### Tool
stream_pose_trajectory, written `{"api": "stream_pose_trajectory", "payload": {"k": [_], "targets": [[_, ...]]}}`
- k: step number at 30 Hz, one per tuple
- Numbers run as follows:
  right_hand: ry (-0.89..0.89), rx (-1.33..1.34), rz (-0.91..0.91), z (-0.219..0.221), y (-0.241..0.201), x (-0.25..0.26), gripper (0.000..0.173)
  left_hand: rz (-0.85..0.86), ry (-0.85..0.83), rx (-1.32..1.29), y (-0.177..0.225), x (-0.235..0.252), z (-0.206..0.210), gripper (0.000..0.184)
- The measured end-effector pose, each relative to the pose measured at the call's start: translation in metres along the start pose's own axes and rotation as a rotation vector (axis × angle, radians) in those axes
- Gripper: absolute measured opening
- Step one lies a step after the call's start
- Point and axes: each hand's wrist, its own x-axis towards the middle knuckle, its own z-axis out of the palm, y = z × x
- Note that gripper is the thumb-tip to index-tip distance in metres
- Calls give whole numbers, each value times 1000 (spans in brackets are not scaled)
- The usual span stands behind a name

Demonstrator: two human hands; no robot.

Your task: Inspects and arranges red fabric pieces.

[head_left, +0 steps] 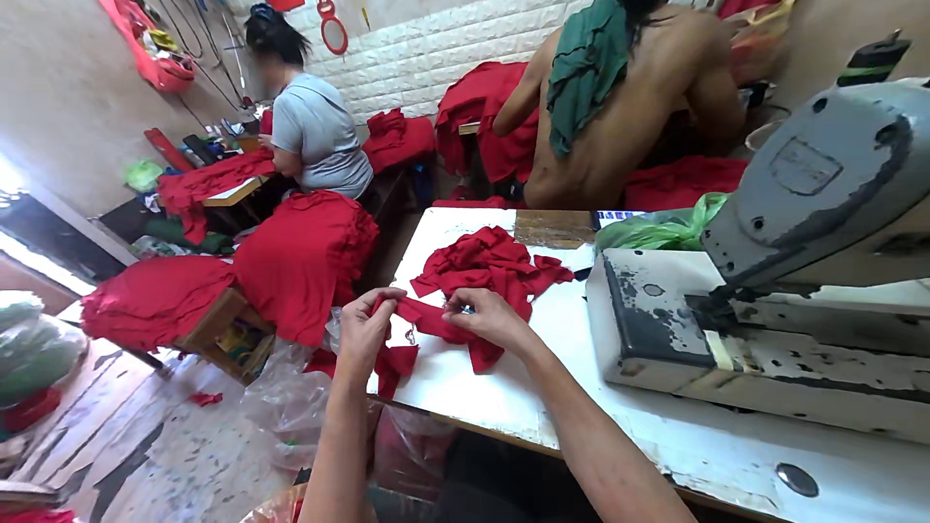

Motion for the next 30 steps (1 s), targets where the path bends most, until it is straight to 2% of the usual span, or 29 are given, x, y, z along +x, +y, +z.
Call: {"api": "stream_pose_trajectory", "payload": {"k": [3,5,9,10,13,15,16,18,20,21,23,25,27,30], "targets": [[-137,-153,43,-1,-3,-1,32,10,-57,82,4,-3,-7,27],[-127,-181,66,-1,-3,-1,30,51,-13,139,6,-8,-10,29],[32,-94,75,-3,5,1,24,358,166,209,2,-10,-14,12],[73,-83,79,-4,7,2,23,396,196,232,1,-9,-15,13],[171,-87,82,-6,12,3,21,387,327,242,0,-5,-11,30],[230,-116,91,-5,14,3,27,326,369,80,-1,-1,-4,39],[257,-148,88,-4,14,2,34,263,344,-16,-3,1,-1,41],[288,-250,56,0,13,1,48,64,239,-114,-10,5,5,32],[311,-365,-30,8,16,3,42,-94,53,29,-20,9,15,17],[314,-430,-88,13,19,4,36,-129,-53,182,-23,10,19,22],[303,-572,-199,21,24,5,23,-166,-264,483,-23,13,30,41],[317,-693,-279,28,29,6,17,-177,-397,695,-25,14,40,38],[325,-755,-299,32,30,8,18,-169,-423,787,-23,12,45,28],[360,-804,-318,35,31,13,17,-137,-399,766,-19,8,41,26]]}}
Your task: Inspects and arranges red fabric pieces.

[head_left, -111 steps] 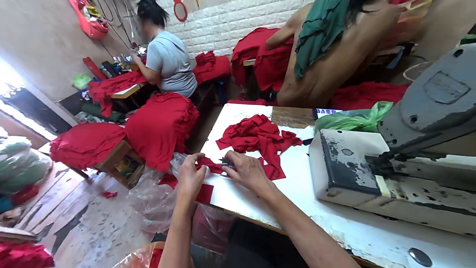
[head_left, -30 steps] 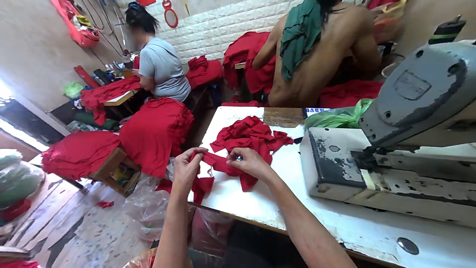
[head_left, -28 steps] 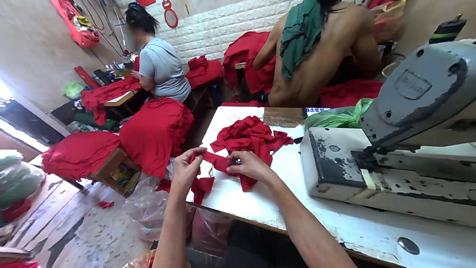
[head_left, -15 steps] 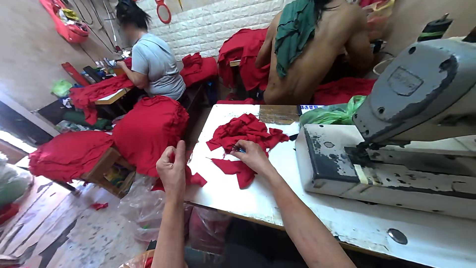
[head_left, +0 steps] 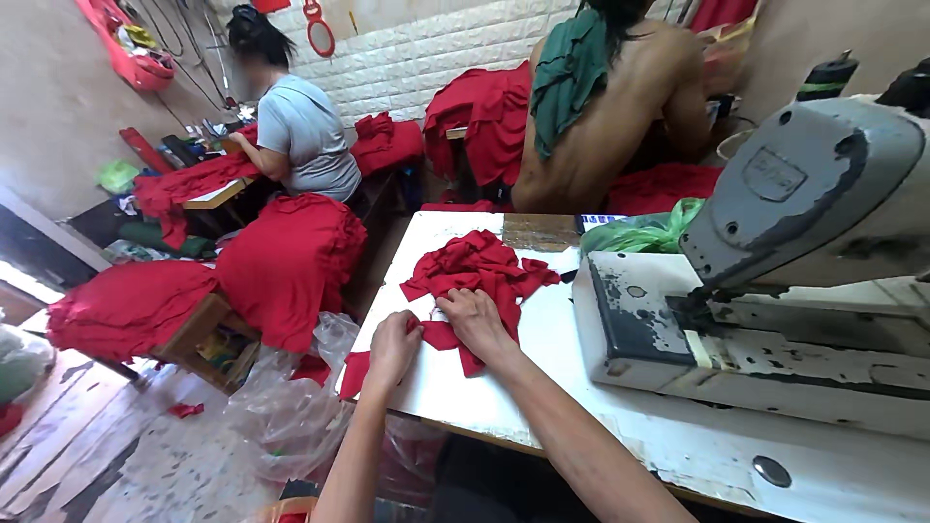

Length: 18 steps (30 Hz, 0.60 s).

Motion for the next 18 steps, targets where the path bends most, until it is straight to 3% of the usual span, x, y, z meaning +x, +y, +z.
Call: {"api": "stream_pose_trajectory", "payload": {"k": [4,7,9,14,18], "targets": [[-31,100,-59,4,-1,3,13,53,63,-48,-5,-10,-4,23],[3,210,-50,2,-3,3,16,158,200,-154,-14,-17,-2,21],[80,309,57,-5,0,5,17,236,289,-311,-21,-20,-3,21],[232,626,466,-55,24,1,39,331,370,-794,-16,-25,-23,16],[312,775,499,-69,43,-17,28,332,583,-928,-9,-18,-40,29]]}}
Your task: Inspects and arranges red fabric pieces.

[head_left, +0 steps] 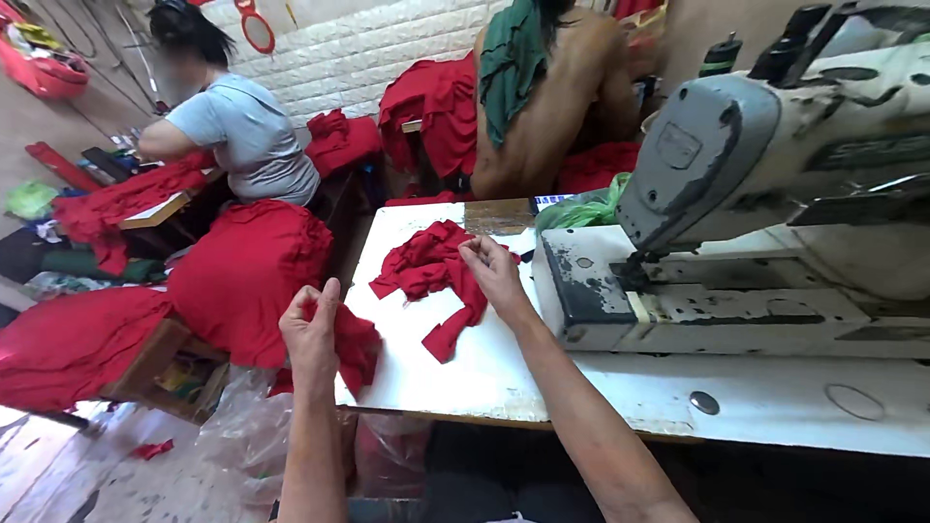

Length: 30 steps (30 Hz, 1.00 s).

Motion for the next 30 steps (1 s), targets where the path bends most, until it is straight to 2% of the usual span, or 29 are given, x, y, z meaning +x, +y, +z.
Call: {"api": "stream_pose_trajectory", "payload": {"k": [2,3,5,6,9,11,12,14,17,21,24,27,30], "targets": [[-48,-84,42,-9,2,-10,32,-63,-13,19,3,3,3,34],[-87,-155,85,-13,1,-16,33,-122,-70,62,4,3,7,30],[-110,-304,153,-15,1,-28,30,-231,-279,186,3,-2,21,21],[-113,-382,178,-15,1,-32,31,-268,-401,261,2,-6,31,29],[-207,-604,314,-12,3,-36,49,-313,-718,478,-8,-17,72,38],[-233,-655,356,-9,7,-34,38,-325,-902,619,-16,-25,95,41],[-181,-619,330,-8,10,-34,32,-316,-959,675,-18,-28,102,35],[-17,-437,215,-9,17,-34,27,-256,-935,699,-13,-31,107,27],[154,-167,67,-9,18,-32,26,-155,-738,553,-1,-25,87,25],[164,32,38,1,0,-27,27,-173,-485,217,17,-19,46,13],[135,112,47,10,-10,-24,27,-230,-375,153,34,-27,17,12],[118,23,65,9,-14,-21,28,-233,-297,192,40,-43,-10,12],[25,-399,144,-5,-22,-23,27,-286,-236,206,33,-63,-35,13]]}}
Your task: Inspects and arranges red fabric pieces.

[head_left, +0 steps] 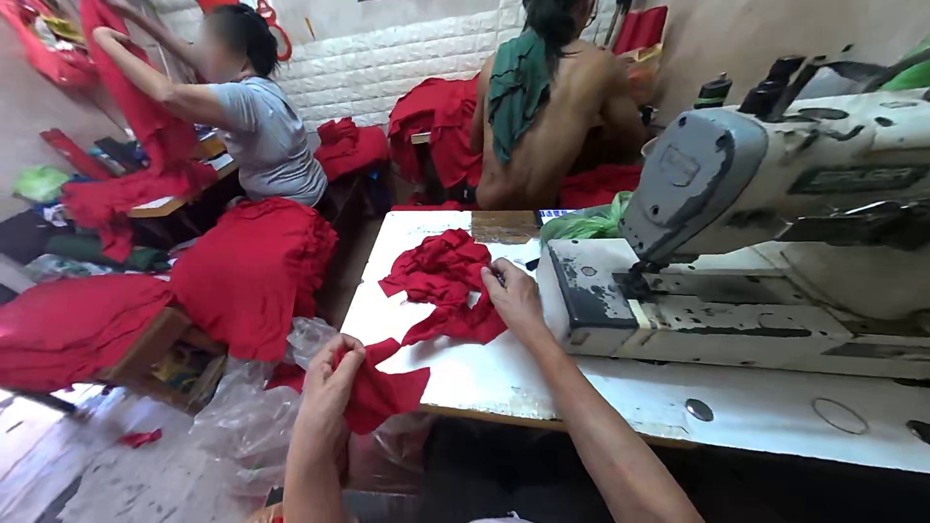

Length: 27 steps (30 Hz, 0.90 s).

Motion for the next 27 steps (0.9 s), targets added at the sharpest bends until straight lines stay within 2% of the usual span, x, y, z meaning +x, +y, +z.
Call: {"api": "stream_pose_trajectory", "payload": {"k": [3,4,6,10,13,19,23,27], "targets": [[-130,-217,35,-3,3,-11,53,-96,18,87,-26,-15,-11,6],[-148,-238,11,0,1,-17,56,-104,15,137,-34,-18,-13,10],[-164,-235,-127,11,-6,-34,45,-114,21,191,-42,-23,-14,15],[-169,-195,-539,37,-17,-72,26,-146,65,158,-43,-28,-11,12],[-200,-188,-688,49,-29,-90,17,-154,78,131,-41,-29,-12,10],[-108,-218,-780,70,-39,-100,13,-135,92,81,-41,-31,-12,9],[-37,-253,-764,71,-44,-99,13,-135,115,53,-42,-31,-12,8],[-62,-243,-728,69,-36,-92,15,-131,101,26,-42,-32,-13,8]]}}
